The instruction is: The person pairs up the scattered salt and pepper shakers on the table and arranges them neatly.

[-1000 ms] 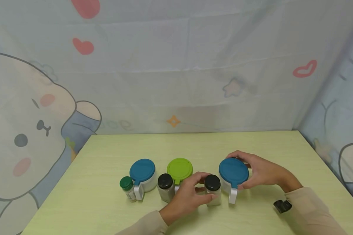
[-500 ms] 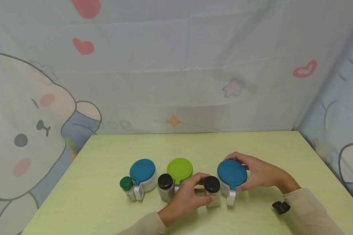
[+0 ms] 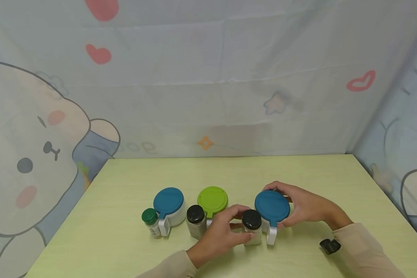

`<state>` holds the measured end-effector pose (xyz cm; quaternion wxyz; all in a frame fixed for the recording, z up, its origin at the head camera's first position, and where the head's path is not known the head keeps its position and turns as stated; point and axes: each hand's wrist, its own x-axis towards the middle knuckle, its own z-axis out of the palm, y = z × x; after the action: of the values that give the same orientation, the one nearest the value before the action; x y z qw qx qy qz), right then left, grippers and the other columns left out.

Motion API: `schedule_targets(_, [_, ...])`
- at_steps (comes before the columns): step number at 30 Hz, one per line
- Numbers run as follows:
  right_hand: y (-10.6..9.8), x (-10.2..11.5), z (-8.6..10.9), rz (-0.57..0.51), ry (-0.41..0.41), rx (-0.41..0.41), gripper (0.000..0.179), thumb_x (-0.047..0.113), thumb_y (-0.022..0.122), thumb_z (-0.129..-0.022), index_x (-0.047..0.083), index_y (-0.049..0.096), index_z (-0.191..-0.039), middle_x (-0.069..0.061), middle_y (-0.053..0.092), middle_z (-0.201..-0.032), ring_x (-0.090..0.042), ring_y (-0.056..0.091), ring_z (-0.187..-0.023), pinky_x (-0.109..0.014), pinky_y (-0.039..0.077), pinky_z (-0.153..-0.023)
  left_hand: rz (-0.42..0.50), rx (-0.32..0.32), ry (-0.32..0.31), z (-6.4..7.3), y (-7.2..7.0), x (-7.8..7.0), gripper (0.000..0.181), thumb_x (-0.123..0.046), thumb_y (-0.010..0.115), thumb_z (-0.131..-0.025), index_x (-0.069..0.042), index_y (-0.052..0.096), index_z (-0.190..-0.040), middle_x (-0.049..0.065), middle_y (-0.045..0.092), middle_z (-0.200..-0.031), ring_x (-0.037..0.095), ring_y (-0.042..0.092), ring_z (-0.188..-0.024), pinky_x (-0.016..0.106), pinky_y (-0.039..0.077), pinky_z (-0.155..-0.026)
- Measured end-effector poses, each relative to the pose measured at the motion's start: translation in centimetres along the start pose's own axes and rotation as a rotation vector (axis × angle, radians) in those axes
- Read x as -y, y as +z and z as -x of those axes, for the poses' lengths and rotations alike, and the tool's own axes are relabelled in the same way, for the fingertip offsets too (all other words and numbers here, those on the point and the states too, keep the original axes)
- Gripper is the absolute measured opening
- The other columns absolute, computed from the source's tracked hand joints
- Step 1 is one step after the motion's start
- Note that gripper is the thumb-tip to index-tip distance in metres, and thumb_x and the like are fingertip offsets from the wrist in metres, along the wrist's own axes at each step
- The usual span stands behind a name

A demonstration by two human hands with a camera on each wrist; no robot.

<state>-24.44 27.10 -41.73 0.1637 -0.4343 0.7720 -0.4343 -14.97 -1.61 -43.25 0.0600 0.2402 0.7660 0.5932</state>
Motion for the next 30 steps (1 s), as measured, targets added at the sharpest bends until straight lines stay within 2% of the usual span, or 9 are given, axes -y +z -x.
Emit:
schedule_targets(5, [0.17, -0.01, -0.04, -0.020, 0.026, 0.003, 0.080, 0.013, 0.087, -0.077, 0.016, 0.044, -0.145, -0.003, 0.060, -0.135, -0.022, 0.060, -0.115, -0.035, 0.054, -0.092, 0.001, 0.016, 0.012, 0.10, -0.01, -0.02, 0.048, -0.013, 0.083, -0.086, -0.020, 0.062, -0.129, -0.011, 0.064, -0.123, 0.001, 0.059, -0.114, 0.025, 0.054, -0.096])
schedule_targets(13, [0.16, 0.13, -0.20, -0.008, 0.003, 0.005, 0.079, 0.011, 0.086, -0.077, 0.015, 0.045, -0.144, -0.005, 0.060, -0.134, -0.022, 0.060, -0.115, -0.034, 0.054, -0.091, 0.011, 0.013, 0.032, 0.20, -0.02, -0.03, 0.047, -0.013, 0.082, -0.087, -0.022, 0.063, -0.129, -0.009, 0.060, -0.122, 0.006, 0.058, -0.115, 0.024, 0.055, -0.095])
schedule_targets(22, [0.21, 0.40, -0.37, 0.009, -0.015, 0.008, 0.077, 0.012, 0.086, -0.078, 0.014, 0.045, -0.144, -0.005, 0.059, -0.133, -0.021, 0.059, -0.114, -0.034, 0.054, -0.090, 0.010, -0.002, 0.034, 0.20, -0.14, 0.06, 0.045, -0.014, 0.084, -0.085, -0.021, 0.066, -0.125, -0.008, 0.057, -0.118, 0.002, 0.057, -0.110, 0.024, 0.055, -0.093])
schedule_targets(30, [0.28, 0.13, -0.39, 0.018, -0.035, 0.000, 0.077, 0.012, 0.086, -0.078, 0.013, 0.045, -0.143, -0.005, 0.059, -0.132, -0.021, 0.059, -0.114, -0.033, 0.054, -0.089, 0.005, 0.010, 0.024, 0.10, -0.17, 0.25, 0.046, -0.013, 0.083, -0.085, -0.022, 0.066, -0.127, -0.008, 0.058, -0.118, 0.001, 0.056, -0.110, 0.023, 0.056, -0.092])
